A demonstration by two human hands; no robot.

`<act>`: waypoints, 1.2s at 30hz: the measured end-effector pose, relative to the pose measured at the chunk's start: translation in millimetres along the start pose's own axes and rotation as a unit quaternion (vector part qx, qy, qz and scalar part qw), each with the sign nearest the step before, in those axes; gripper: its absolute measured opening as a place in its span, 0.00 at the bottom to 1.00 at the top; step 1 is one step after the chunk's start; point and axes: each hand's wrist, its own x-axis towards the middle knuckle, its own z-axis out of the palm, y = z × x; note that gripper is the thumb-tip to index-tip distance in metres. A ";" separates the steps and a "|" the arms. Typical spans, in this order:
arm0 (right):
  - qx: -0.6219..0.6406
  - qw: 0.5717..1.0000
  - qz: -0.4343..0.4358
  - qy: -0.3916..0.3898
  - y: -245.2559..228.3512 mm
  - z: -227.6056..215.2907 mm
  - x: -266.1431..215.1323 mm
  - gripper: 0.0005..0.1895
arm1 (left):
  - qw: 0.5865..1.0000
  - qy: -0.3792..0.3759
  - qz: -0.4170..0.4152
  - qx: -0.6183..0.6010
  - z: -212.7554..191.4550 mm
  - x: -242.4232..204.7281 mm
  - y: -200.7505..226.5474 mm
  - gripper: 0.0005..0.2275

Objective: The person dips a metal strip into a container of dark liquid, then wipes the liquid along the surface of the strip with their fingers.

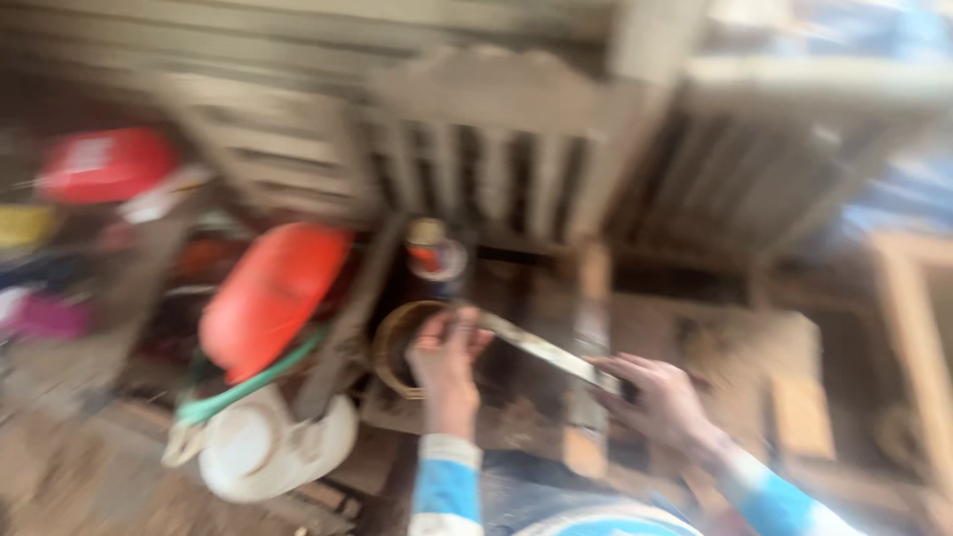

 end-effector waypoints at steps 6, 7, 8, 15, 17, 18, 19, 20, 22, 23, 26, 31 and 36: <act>0.090 0.995 0.008 -0.034 22.9 -8.6 -19.9 0.18 | 0.997 -0.046 -0.055 0.032 11.3 10.4 -20.6 0.10; 0.085 0.996 -0.034 -0.024 29.7 -8.6 -24.1 0.16 | 0.996 -0.059 -0.067 0.029 13.5 12.4 -26.0 0.10; 0.081 0.994 -0.075 -0.017 37.6 -8.0 -29.5 0.15 | 0.994 -0.068 -0.076 0.038 15.4 13.0 -33.9 0.10; 0.207 0.910 0.324 -0.155 80.3 11.8 -81.7 0.16 | 0.960 -0.162 -0.079 0.215 12.4 32.8 -128.9 0.12; 0.221 0.915 0.313 -0.128 90.4 19.1 -91.7 0.16 | 0.942 -0.190 -0.074 0.267 12.6 36.2 -153.5 0.11; 0.228 0.917 0.307 -0.113 93.6 23.7 -97.6 0.17 | 0.932 -0.196 -0.076 0.297 11.8 36.9 -161.9 0.11; 0.239 0.913 0.312 -0.107 96.3 28.3 -103.4 0.18 | 0.920 -0.202 -0.078 0.327 12.3 36.0 -168.8 0.11; 0.250 0.910 0.315 -0.101 99.4 32.3 -107.4 0.20 | 0.909 -0.208 -0.076 0.354 13.8 34.0 -173.1 0.11; 0.263 0.907 0.315 -0.096 104.5 39.0 -115.9 0.22 | 0.884 -0.220 -0.067 0.406 15.4 28.8 -174.1 0.10; 0.265 0.907 0.311 -0.097 106.5 42.2 -120.1 0.22 | 0.856 -0.230 -0.019 0.463 15.6 25.6 -172.5 0.11; 0.251 0.939 0.228 -0.065 113.2 50.7 -126.8 0.23 | 0.735 -0.272 0.145 0.604 16.2 18.8 -163.6 0.11; 0.015 0.984 0.144 -0.106 115.6 58.7 -138.9 0.26 | 0.499 -0.434 0.313 0.682 8.3 19.2 -159.1 0.16; -0.087 0.982 0.131 -0.106 112.7 66.2 -147.0 0.28 | 0.452 -0.467 0.350 0.675 -11.0 24.9 -159.8 0.20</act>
